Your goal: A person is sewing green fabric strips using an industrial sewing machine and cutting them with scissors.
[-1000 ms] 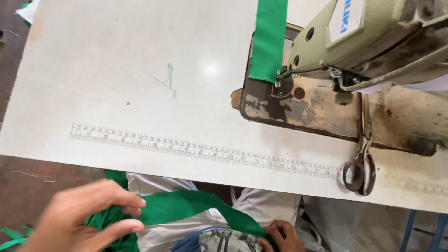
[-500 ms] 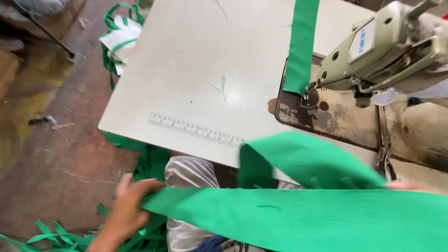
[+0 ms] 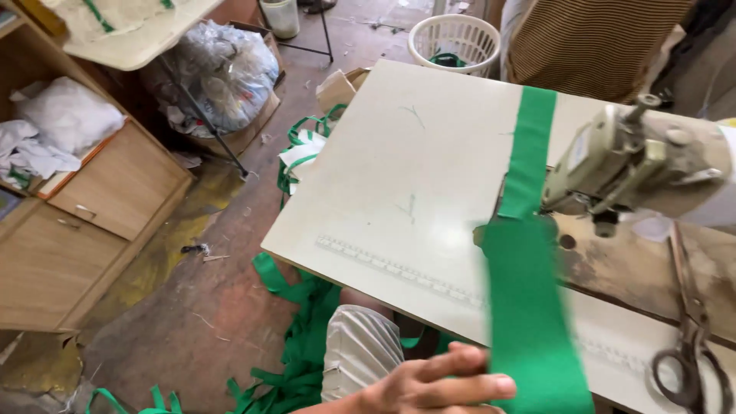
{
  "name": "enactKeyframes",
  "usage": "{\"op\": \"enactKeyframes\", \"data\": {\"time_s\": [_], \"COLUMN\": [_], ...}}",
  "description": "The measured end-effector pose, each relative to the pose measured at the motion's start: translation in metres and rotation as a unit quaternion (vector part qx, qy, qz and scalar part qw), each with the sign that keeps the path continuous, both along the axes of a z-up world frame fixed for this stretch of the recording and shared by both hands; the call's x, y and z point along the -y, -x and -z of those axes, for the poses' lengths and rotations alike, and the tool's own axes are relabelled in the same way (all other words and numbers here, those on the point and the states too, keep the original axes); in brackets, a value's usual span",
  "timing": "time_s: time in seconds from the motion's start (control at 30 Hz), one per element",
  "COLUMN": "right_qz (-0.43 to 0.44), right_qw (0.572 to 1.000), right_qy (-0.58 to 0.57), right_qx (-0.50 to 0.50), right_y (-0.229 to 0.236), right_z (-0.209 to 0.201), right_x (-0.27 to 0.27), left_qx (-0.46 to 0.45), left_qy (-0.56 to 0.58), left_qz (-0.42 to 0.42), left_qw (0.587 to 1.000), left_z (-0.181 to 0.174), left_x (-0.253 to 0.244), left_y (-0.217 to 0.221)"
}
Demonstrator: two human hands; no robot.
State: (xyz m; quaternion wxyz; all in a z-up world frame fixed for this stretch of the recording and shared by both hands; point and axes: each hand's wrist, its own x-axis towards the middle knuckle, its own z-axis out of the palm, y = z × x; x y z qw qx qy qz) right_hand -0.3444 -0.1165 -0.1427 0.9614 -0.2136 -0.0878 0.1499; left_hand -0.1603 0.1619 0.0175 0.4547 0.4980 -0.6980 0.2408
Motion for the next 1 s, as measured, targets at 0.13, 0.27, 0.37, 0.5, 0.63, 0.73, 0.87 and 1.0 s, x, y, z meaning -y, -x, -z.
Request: {"op": "enactKeyframes", "data": {"time_s": [0.13,0.27,0.37,0.5,0.63,0.73,0.87,1.0], "right_qz": [0.191,0.383,0.392,0.381,0.346,0.334,0.496,0.622], "right_qw": [0.973,0.773,0.702,0.611,0.805,0.823,0.584,0.394], "right_qy": [0.118,0.299,0.463,0.66,0.475,0.457,0.623,0.677], "right_qx": [-0.061,-0.408,-0.372,-0.212,-0.084,-0.042,-0.158,-0.004], "right_y": [-0.025,-0.034,-0.048,-0.049,-0.067,-0.063,-0.052,-0.038], "right_z": [-0.152,-0.219,-0.215,-0.166,-0.186,-0.168,-0.162,-0.176], "right_x": [-0.022,-0.043,-0.083,-0.065,-0.08,-0.086,-0.098,-0.106], "left_qx": [-0.089,-0.397,-0.448,-0.507,-0.481,-0.467,-0.5,-0.467], "left_qy": [-0.11,-0.212,-0.168,-0.251,-0.304,-0.302,-0.272,-0.268], "left_qz": [-0.01,0.124,0.104,0.077,0.035,0.027,-0.031,-0.085], "left_qw": [0.99,0.884,0.872,0.821,0.822,0.831,0.822,0.839], "left_z": [0.029,0.045,-0.018,-0.03,-0.066,-0.072,-0.077,-0.082], "left_x": [0.011,0.013,0.02,0.033,0.049,0.063,0.068,0.065], "left_y": [0.031,0.038,0.011,-0.014,-0.032,-0.034,-0.032,-0.032]}}
